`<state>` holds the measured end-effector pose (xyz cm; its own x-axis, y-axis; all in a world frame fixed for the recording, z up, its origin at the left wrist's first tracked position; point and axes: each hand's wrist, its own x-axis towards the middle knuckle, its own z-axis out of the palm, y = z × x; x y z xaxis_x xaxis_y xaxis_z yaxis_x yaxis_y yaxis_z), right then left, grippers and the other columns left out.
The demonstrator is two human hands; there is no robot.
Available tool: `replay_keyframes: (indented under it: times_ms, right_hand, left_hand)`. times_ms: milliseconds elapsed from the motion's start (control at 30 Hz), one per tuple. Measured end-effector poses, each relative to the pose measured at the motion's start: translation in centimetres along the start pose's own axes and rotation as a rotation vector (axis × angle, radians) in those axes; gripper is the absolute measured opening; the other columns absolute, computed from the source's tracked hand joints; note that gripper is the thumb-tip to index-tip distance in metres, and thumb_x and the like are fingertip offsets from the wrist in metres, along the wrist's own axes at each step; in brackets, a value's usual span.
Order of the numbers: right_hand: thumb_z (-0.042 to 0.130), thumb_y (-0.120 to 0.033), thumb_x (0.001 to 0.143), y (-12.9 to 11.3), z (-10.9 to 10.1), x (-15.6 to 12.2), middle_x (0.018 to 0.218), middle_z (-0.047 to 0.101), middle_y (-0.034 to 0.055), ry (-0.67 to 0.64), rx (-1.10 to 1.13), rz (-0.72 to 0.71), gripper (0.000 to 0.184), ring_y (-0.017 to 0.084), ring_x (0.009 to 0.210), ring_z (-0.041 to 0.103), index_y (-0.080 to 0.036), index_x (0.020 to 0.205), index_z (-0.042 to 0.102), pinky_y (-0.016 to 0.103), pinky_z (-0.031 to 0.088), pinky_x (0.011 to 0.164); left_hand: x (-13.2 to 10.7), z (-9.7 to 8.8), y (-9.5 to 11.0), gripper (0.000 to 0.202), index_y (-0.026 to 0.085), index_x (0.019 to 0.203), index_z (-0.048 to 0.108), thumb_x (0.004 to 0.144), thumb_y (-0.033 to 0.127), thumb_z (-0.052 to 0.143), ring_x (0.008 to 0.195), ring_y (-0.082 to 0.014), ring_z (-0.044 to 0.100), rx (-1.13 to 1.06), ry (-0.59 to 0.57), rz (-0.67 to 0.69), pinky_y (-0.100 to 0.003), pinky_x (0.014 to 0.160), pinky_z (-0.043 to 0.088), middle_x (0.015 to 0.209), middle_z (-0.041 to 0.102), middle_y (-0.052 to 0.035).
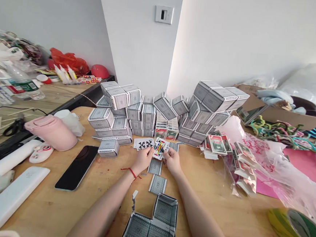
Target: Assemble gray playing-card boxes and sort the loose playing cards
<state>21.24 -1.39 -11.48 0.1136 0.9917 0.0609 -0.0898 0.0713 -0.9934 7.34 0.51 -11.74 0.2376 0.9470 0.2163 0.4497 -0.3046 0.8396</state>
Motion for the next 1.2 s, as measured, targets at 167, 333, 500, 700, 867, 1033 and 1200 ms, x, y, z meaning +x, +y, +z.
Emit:
replay_keyframes:
  times_ms: [167, 333, 500, 700, 867, 1033, 1200]
  right_hand:
    - [0.056, -0.045, 0.068, 0.30, -0.07, 0.01, 0.040, 0.041, -0.0058, -0.029, -0.032, 0.003, 0.028, 0.008, 0.035, 0.033, -0.018, 0.064, 0.048, 0.020, 0.025, 0.034]
    - [0.056, -0.046, 0.067, 0.38, -0.24, 0.11, 0.041, 0.043, -0.0051, -0.022, -0.050, 0.005, 0.031, 0.008, 0.036, 0.035, -0.017, 0.063, 0.048, 0.020, 0.025, 0.034]
    - [0.055, -0.048, 0.067, 0.50, -0.43, 0.31, 0.043, 0.045, -0.0047, -0.041, -0.064, 0.003, 0.031, 0.009, 0.037, 0.037, -0.018, 0.064, 0.048, 0.020, 0.028, 0.036]
    - [0.052, -0.045, 0.070, 0.80, 0.08, -0.25, 0.044, 0.050, -0.0029, -0.155, -0.179, -0.016, 0.029, 0.010, 0.039, 0.044, -0.018, 0.060, 0.047, 0.021, 0.031, 0.038]
    - [0.052, -0.042, 0.072, 0.73, 0.12, -0.54, 0.045, 0.054, -0.0022, -0.223, -0.165, 0.007, 0.026, 0.010, 0.037, 0.043, -0.018, 0.063, 0.049, 0.020, 0.031, 0.037]
    - [0.054, -0.041, 0.071, 0.60, -0.13, -0.44, 0.043, 0.054, -0.0026, -0.276, -0.134, 0.055, 0.026, 0.010, 0.036, 0.043, -0.017, 0.063, 0.051, 0.020, 0.031, 0.036]
    - [0.062, -0.043, 0.064, 0.30, 0.14, -0.18, 0.067, 0.063, 0.0014, -0.247, 0.051, 0.053, 0.028, 0.015, 0.058, 0.057, -0.016, 0.073, 0.057, 0.026, 0.045, 0.056]
  left_hand:
    - [-0.01, -0.21, 0.32, 0.038, 0.016, 0.053, 0.041, 0.082, 0.039, 0.032, 0.048, -0.0085, 0.038, 0.046, 0.005, 0.000, -0.021, 0.048, 0.028, 0.047, 0.043, 0.0027]
    - [-0.05, -0.53, 0.49, 0.040, 0.016, 0.048, 0.037, 0.081, 0.040, 0.035, 0.047, -0.0080, 0.035, 0.009, -0.004, 0.003, -0.021, 0.047, 0.027, 0.045, 0.039, 0.0033]
    - [-0.17, -0.54, 0.60, 0.036, 0.016, 0.055, 0.043, 0.080, 0.041, 0.036, 0.050, -0.0090, 0.041, -0.079, -0.029, -0.011, -0.020, 0.050, 0.031, 0.051, 0.045, 0.0024]
    - [0.02, -0.19, 0.29, 0.032, 0.017, 0.059, 0.044, 0.081, 0.038, 0.034, 0.051, -0.0104, 0.043, 0.042, 0.140, -0.051, -0.021, 0.049, 0.029, 0.054, 0.047, 0.0013]
    - [-0.21, -0.24, 0.34, 0.042, 0.016, 0.049, 0.042, 0.082, 0.041, 0.032, 0.046, -0.0099, 0.041, 0.121, 0.162, -0.051, -0.022, 0.045, 0.024, 0.047, 0.048, -0.0006]
    - [-0.41, -0.30, 0.68, 0.045, 0.017, 0.045, 0.038, 0.081, 0.043, 0.032, 0.042, -0.0088, 0.038, 0.085, 0.168, -0.058, -0.022, 0.043, 0.023, 0.043, 0.044, 0.0003]
    - [-0.24, -0.06, 0.43, 0.046, 0.017, 0.045, 0.034, 0.081, 0.046, 0.031, 0.042, -0.0089, 0.035, -0.011, 0.195, -0.097, -0.022, 0.042, 0.024, 0.042, 0.039, 0.0013]
